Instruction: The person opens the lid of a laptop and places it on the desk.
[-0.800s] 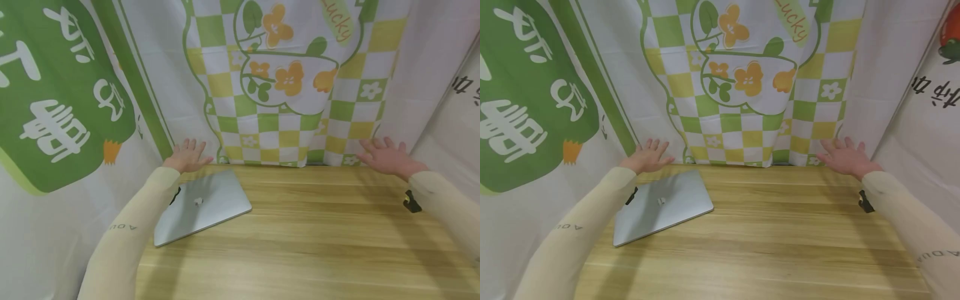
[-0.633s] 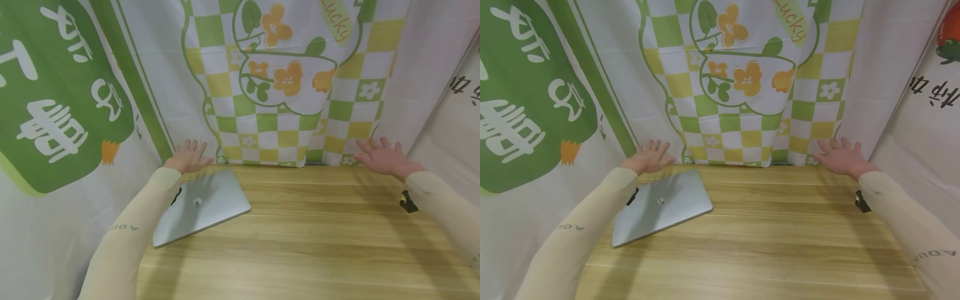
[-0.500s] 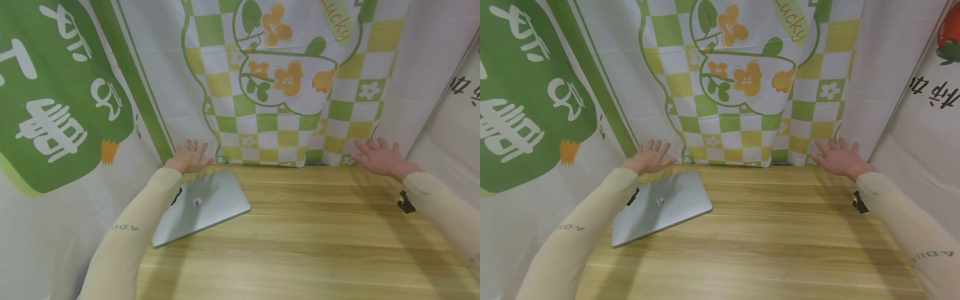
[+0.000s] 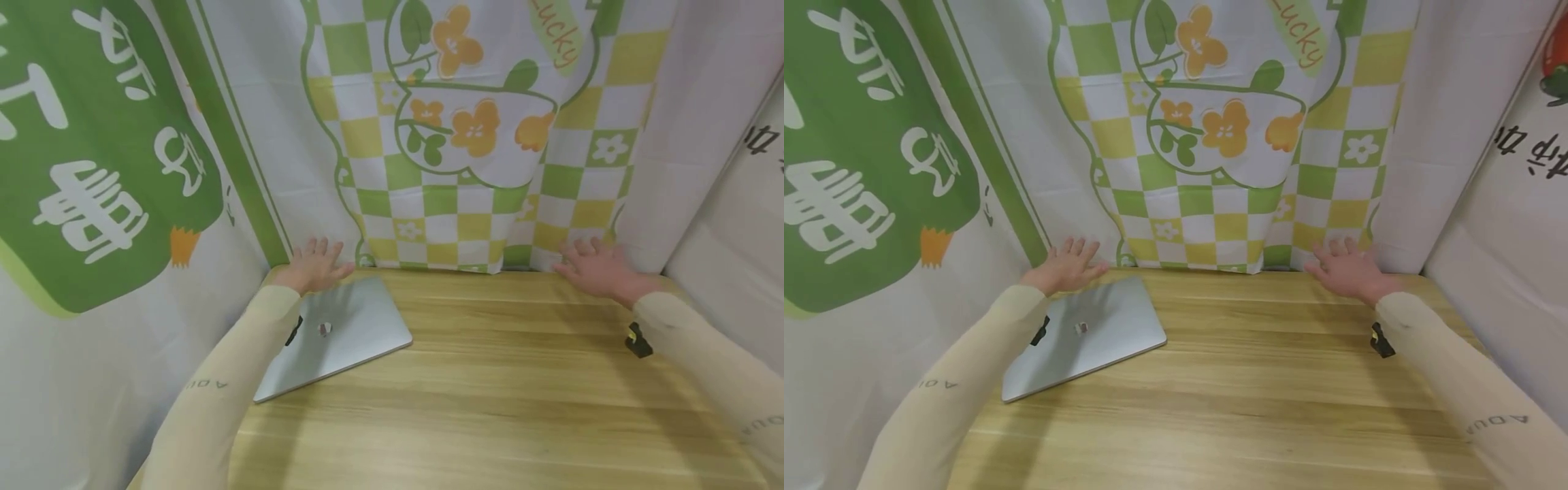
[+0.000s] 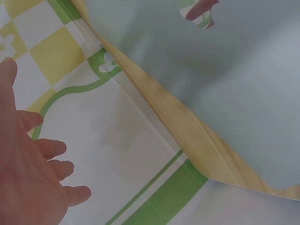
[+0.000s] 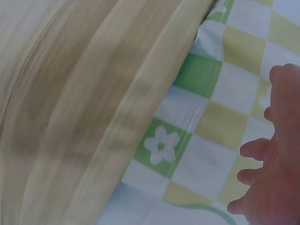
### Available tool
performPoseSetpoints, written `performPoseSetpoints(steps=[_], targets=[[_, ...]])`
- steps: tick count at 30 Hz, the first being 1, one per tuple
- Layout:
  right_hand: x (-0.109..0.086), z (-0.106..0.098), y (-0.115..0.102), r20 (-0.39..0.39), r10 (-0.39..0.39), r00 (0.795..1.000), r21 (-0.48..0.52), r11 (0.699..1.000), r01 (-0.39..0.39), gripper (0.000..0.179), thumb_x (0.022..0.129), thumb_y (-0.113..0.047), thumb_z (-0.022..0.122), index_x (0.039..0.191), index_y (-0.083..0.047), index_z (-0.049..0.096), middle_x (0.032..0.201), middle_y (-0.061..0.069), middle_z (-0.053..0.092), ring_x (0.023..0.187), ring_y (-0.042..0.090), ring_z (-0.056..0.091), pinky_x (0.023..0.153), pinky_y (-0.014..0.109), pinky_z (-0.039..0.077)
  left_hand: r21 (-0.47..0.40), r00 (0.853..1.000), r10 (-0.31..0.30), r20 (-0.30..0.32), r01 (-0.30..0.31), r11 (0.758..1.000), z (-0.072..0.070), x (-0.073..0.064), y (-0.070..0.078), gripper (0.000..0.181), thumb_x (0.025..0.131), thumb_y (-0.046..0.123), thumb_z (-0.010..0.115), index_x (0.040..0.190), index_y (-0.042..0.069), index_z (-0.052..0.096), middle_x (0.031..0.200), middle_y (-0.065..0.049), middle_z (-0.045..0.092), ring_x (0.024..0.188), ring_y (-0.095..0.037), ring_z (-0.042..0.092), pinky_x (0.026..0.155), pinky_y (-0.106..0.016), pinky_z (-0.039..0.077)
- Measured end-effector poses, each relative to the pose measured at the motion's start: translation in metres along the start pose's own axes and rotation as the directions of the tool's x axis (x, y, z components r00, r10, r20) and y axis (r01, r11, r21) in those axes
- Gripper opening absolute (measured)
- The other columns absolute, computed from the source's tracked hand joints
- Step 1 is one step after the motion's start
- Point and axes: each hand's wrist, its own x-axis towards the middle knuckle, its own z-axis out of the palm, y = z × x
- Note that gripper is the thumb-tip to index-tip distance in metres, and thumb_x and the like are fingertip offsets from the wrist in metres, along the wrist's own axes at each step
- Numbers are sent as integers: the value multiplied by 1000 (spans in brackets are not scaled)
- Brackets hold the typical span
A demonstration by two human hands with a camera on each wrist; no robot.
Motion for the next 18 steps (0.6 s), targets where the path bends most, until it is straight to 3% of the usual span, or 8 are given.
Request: performPoseSetpoints(steps=[11,18], targets=[[7,13,-28,2,-19,1000,100,995,18,70,103,-58,20,158,-14,17,157,32,21,140,63,11,104,83,1,-86,1000,5,-23,-7,996,7,-9,1,81,100,64,27,158,8,15,162,-29,8,148,-51,4,116,-71,7],[11,19,-45,-22,-50,999,134,990,53,68,104,-53,26,157,-10,19,158,29,21,140,63,15,107,81,6,-136,999,-5,-53,-3,991,12,-14,-4,84,99,65,25,158,7,12,162,-29,5,148,-52,3,115,-73,7]])
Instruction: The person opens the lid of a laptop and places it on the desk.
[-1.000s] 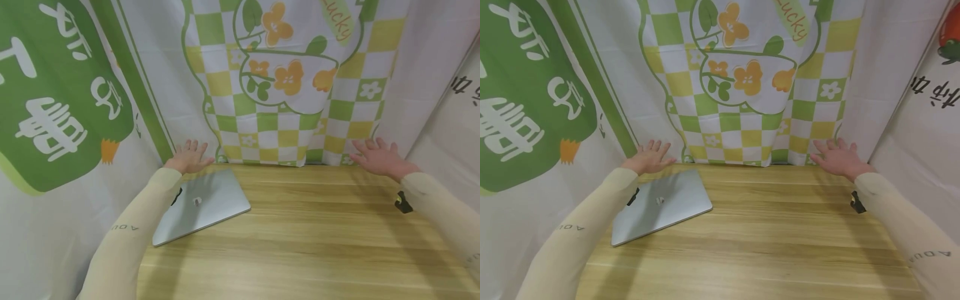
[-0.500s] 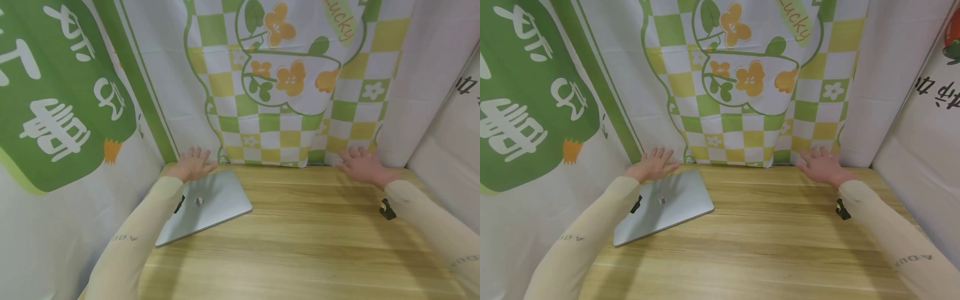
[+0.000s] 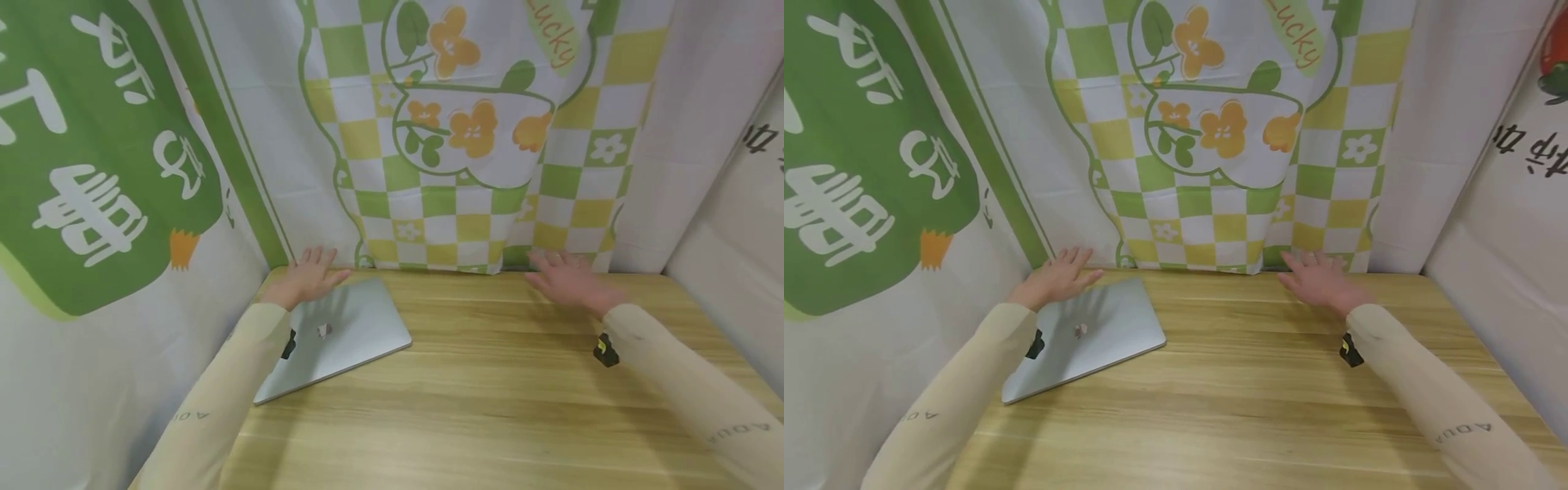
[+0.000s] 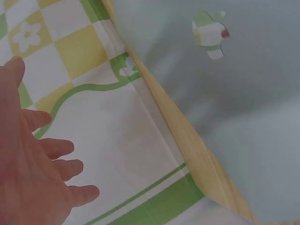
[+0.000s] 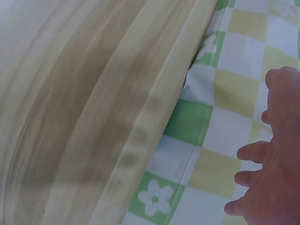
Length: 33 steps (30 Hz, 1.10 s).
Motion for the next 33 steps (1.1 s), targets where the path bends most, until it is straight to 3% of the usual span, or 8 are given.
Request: performPoseSetpoints(steps=[7,19,26,33], targets=[[-1,7,-14,-15,-39,999,10,999,39,67,105,-52,24,157,-10,19,159,30,19,141,62,13,105,83,5,-69,999,13,-41,-15,998,5,-7,-2,80,102,61,26,158,5,12,162,-29,7,148,-52,4,116,-71,8],[1,19,-29,-85,-60,995,96,993,68,66,105,-48,30,156,-6,23,154,35,26,140,59,22,112,74,17,-169,992,50,-112,-69,983,14,-23,-12,78,103,55,29,157,1,12,159,-34,12,147,-53,9,121,-62,8],[11,32,-45,-127,-101,987,206,970,126,63,107,-37,36,154,2,23,151,36,32,141,53,28,118,64,21,-283,992,9,-124,-44,958,17,-39,-23,80,103,55,30,156,-3,9,161,-30,9,149,-49,6,121,-61,9],[12,43,-59,-158,-102,982,299,943,146,64,106,-37,37,153,4,22,153,32,32,142,51,28,119,62,20,-322,990,-4,-140,-41,946,21,-46,-32,83,103,56,28,155,-5,4,161,-30,8,149,-48,7,122,-60,9]])
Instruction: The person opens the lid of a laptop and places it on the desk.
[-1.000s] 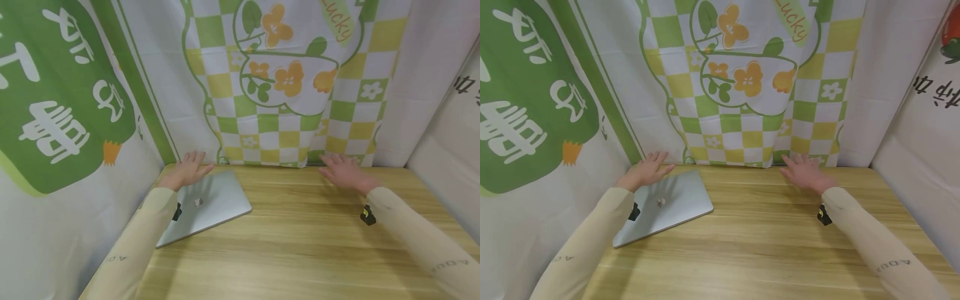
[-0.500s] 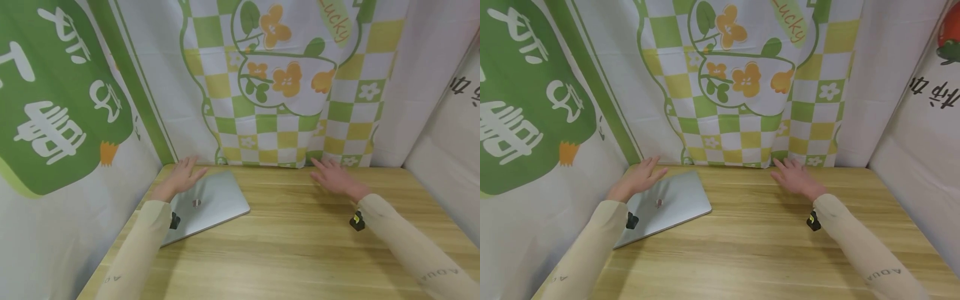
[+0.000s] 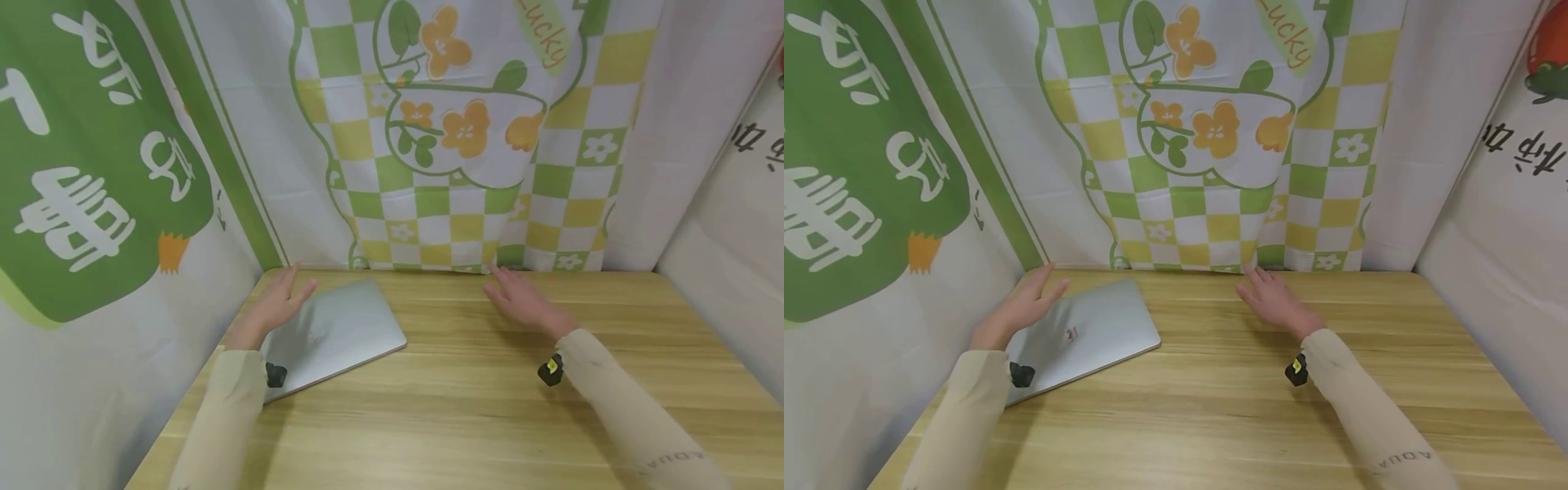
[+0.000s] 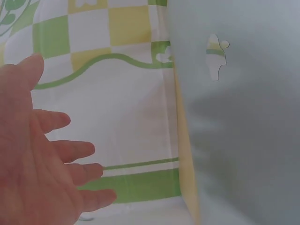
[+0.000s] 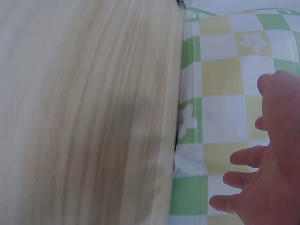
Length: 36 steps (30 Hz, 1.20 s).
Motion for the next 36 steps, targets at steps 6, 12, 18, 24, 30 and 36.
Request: performPoseSetpoints(steps=[6,12,18,24,30,36], targets=[[2,10,-7,-47,-37,998,27,999,39,64,106,-34,40,152,7,23,152,32,35,139,49,36,117,59,28,-63,999,-22,-44,20,998,-1,-6,-8,84,103,53,33,154,-7,4,160,-32,9,148,-50,9,120,-63,11],[2,24,-15,-28,-27,999,79,996,29,66,105,-37,42,153,4,23,153,29,35,140,46,36,118,57,29,-108,995,-29,-96,18,994,-4,-18,-20,79,104,43,41,152,-11,9,157,-36,13,146,-52,12,119,-64,13],[1,33,-27,-28,-20,999,139,990,24,65,104,-34,46,153,3,23,154,27,35,142,44,35,118,56,28,-168,997,-54,-55,44,985,-7,-25,-29,82,104,43,42,154,-7,-1,160,-34,2,148,-51,4,119,-65,9],[1,46,-40,-63,-47,997,141,988,55,62,102,-26,51,149,9,30,150,30,39,140,45,38,118,56,30,-166,997,-68,-49,59,984,-4,-27,-37,83,104,46,41,154,-6,0,160,-33,2,147,-52,6,119,-66,9],[3,59,-52,-61,-48,997,138,989,56,61,102,-29,51,149,6,32,149,26,43,137,42,43,115,54,35,-122,995,-85,-61,77,990,1,-27,-45,83,104,46,40,153,-11,6,157,-38,8,144,-55,12,118,-66,12],[5,67,-60,-24,-3,1000,162,987,7,62,102,-33,49,151,1,31,148,25,46,137,42,43,116,54,33,-70,992,-102,-67,98,993,11,-28,-49,79,104,45,38,151,-14,14,154,-40,17,142,-56,18,117,-65,17]])
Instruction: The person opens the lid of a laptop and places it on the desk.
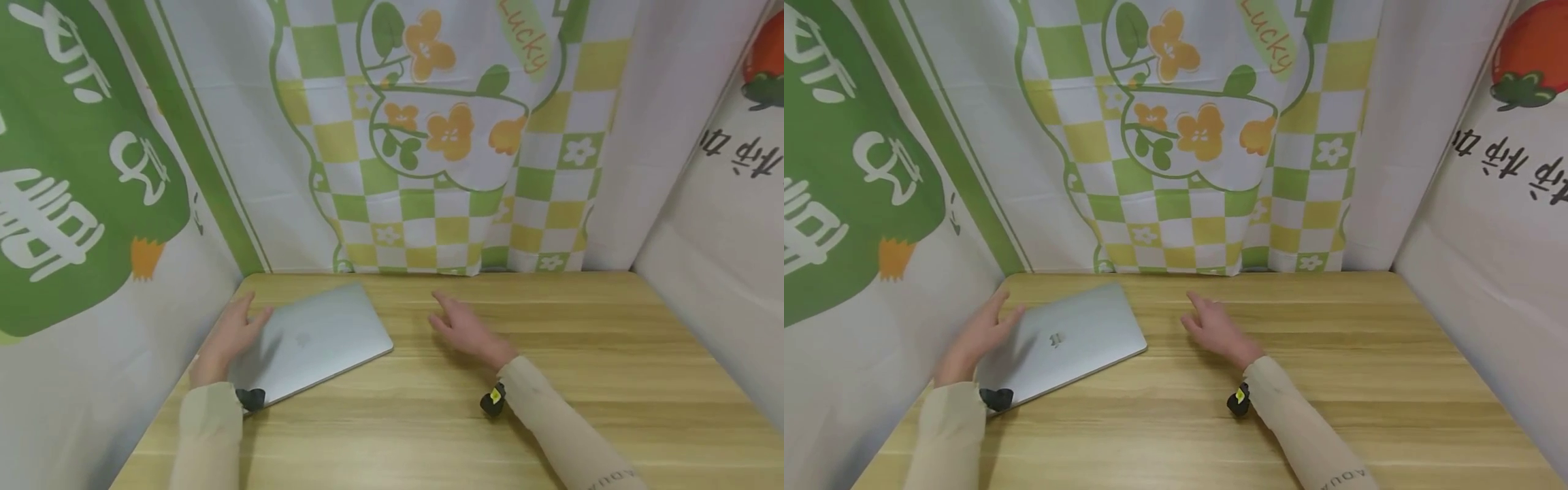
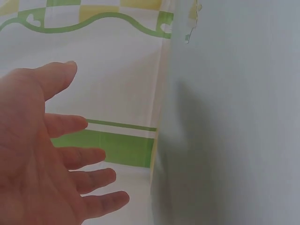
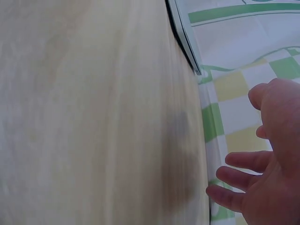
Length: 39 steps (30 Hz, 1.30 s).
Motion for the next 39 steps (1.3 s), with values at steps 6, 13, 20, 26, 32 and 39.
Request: performPoseSetpoints(steps=[6,13,20,26,32,39], targets=[[3,8,-8,20,30,999,40,999,-31,62,103,-32,49,151,1,30,152,23,40,140,40,40,119,52,31,-7,1000,-20,-13,20,1000,2,-2,0,77,104,43,39,150,-14,16,153,-41,20,142,-56,19,117,-64,19],[9,20,-19,42,24,999,60,998,-26,60,102,-30,49,152,-2,31,151,21,43,140,36,42,118,49,33,-8,992,-124,6,124,992,1,-2,-3,82,104,50,32,150,-15,14,152,-41,19,141,-56,20,117,-63,19],[13,31,-30,47,25,999,103,994,-29,57,102,-28,50,151,-2,34,149,21,46,137,35,46,116,48,37,-24,984,-170,45,171,985,3,-1,-11,76,105,42,34,149,-16,13,152,-42,17,140,-57,19,116,-65,18],[13,38,-38,40,3,999,101,995,-7,55,101,-25,50,148,0,37,146,22,49,133,35,49,113,48,40,-48,978,-197,73,201,978,2,-4,-16,80,104,49,32,151,-13,14,154,-40,16,141,-56,19,116,-65,19],[14,46,-44,42,-16,999,126,992,11,52,101,-22,51,146,2,40,145,23,50,132,36,50,112,49,41,-23,972,-217,86,220,975,-2,-9,-21,82,103,52,29,150,-14,14,153,-40,18,140,-57,21,116,-64,21],[16,53,-56,89,-17,996,124,992,6,53,101,-27,50,146,-1,41,144,20,50,131,33,51,111,47,43,3,961,-255,107,257,967,-5,-17,-22,81,104,51,30,148,-15,18,151,-40,21,139,-57,23,115,-64,22]])
